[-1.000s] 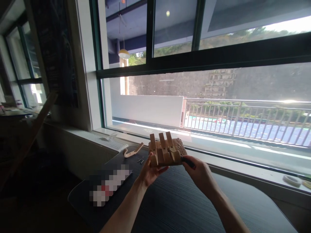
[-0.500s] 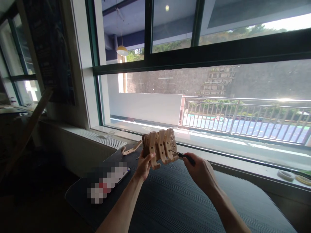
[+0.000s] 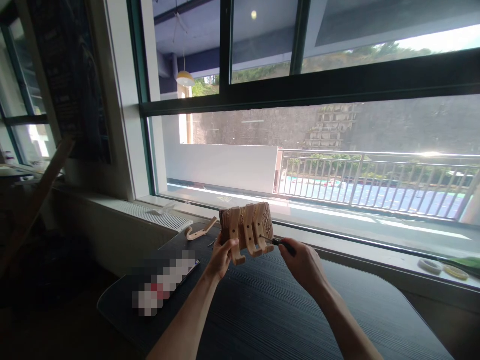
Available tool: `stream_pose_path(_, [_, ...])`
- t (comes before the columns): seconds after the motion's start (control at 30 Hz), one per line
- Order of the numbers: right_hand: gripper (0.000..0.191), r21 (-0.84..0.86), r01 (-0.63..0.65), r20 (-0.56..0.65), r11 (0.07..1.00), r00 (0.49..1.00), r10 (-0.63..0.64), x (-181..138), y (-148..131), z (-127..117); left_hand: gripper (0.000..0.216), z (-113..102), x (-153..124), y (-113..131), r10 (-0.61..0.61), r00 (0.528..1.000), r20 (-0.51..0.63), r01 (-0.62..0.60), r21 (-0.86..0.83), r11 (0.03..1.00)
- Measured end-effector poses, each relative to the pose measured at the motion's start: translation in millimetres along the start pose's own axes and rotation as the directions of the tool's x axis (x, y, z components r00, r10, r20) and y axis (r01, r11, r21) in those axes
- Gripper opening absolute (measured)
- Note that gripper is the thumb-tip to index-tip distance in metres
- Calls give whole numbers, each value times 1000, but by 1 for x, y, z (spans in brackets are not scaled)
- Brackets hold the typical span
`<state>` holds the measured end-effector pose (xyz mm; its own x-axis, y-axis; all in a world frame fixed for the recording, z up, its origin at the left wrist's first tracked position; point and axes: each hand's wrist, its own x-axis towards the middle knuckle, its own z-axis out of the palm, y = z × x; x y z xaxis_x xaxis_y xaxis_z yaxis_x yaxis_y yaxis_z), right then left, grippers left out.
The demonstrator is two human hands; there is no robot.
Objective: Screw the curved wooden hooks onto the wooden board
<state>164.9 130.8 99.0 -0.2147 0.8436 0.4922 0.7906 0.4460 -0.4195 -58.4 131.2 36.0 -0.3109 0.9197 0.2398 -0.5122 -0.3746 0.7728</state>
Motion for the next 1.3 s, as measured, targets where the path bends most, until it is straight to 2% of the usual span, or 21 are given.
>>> stream_pose_path(0.2, [29,-70,-14,75,997,997,20,-2,6,12,53,-7,-1,-13,-77,997,29,74,87,993])
stream_pose_path(0.33, [29,-101,7,135,995,991,6,-3,9,18,49,-14,1,-18,-83,995,48,75,149,986])
stream_pose_path(0.47, [30,-111,12,159,994,987,6,-4,11,22,45,-22,3,-16,-97,995,11,91,265,960])
stream_pose_path(0.73, [26,-176,35,215,984,977,4,-10,11,31,41,-18,3,-15,58,998,-32,-37,471,881])
stream_pose_path(0.9, [25,-223,76,224,972,974,-24,-15,11,39,36,-18,2,-19,26,1000,-16,-15,464,885])
stream_pose_path(1.1, [26,-231,107,130,967,988,-79,-20,9,49,41,-24,3,-17,7,1000,6,-9,430,903])
stream_pose_path(1.17, [27,-219,75,95,973,994,-55,-21,8,54,42,-24,3,-16,0,999,38,-16,421,907])
stream_pose_path(1.3, [31,-127,-128,126,984,981,144,-19,13,62,38,-22,2,-15,-23,997,69,-8,415,910])
